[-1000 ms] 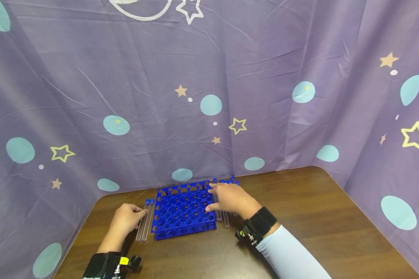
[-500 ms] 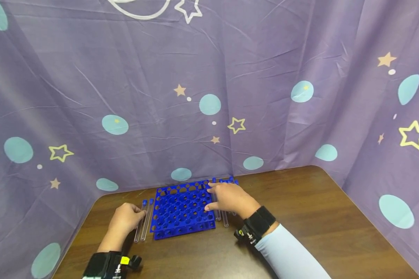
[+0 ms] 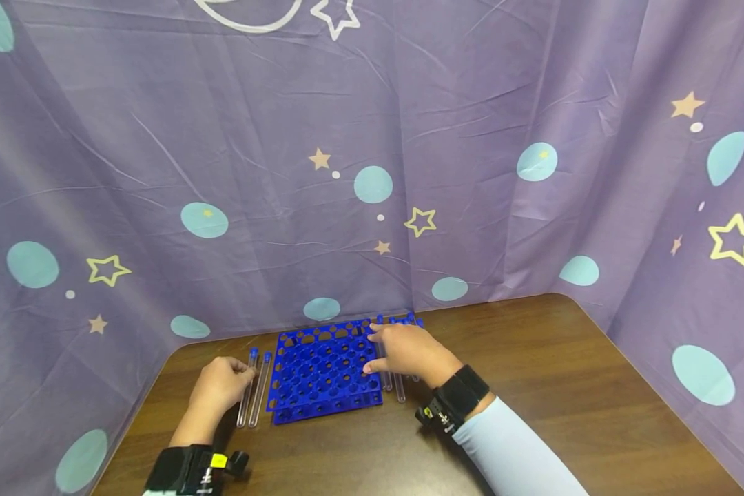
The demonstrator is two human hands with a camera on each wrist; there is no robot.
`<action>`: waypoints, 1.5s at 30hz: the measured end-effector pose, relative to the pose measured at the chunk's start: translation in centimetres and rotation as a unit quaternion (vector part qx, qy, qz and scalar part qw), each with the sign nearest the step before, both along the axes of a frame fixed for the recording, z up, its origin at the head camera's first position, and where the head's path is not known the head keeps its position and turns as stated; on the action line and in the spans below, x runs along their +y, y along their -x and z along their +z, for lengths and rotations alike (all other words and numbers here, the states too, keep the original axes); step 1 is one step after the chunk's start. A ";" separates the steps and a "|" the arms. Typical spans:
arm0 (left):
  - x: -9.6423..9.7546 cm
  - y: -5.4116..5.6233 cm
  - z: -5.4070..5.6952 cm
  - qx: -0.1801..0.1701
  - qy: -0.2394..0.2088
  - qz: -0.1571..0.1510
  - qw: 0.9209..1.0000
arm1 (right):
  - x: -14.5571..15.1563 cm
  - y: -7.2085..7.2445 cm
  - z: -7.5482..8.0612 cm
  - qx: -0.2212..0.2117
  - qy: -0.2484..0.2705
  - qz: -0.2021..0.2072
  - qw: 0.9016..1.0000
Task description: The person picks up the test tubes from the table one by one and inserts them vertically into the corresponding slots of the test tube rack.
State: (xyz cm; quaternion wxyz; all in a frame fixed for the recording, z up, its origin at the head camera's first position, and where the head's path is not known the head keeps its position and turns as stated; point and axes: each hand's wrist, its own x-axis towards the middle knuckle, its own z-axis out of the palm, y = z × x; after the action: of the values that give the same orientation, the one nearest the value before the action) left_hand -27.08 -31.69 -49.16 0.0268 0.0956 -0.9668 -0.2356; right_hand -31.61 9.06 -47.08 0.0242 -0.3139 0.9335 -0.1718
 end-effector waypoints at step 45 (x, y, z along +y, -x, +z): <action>-0.1 -1.7 4.4 0.087 -0.054 0.023 0.994 | 0.2 0.0 -0.1 -0.009 0.010 0.003 1.000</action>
State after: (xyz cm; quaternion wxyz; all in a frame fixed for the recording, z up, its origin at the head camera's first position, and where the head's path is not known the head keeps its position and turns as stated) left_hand -25.36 -31.80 -44.81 0.1112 0.0985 -0.9440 -0.2946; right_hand -31.58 9.24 -47.13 0.0299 -0.3154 0.9305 -0.1837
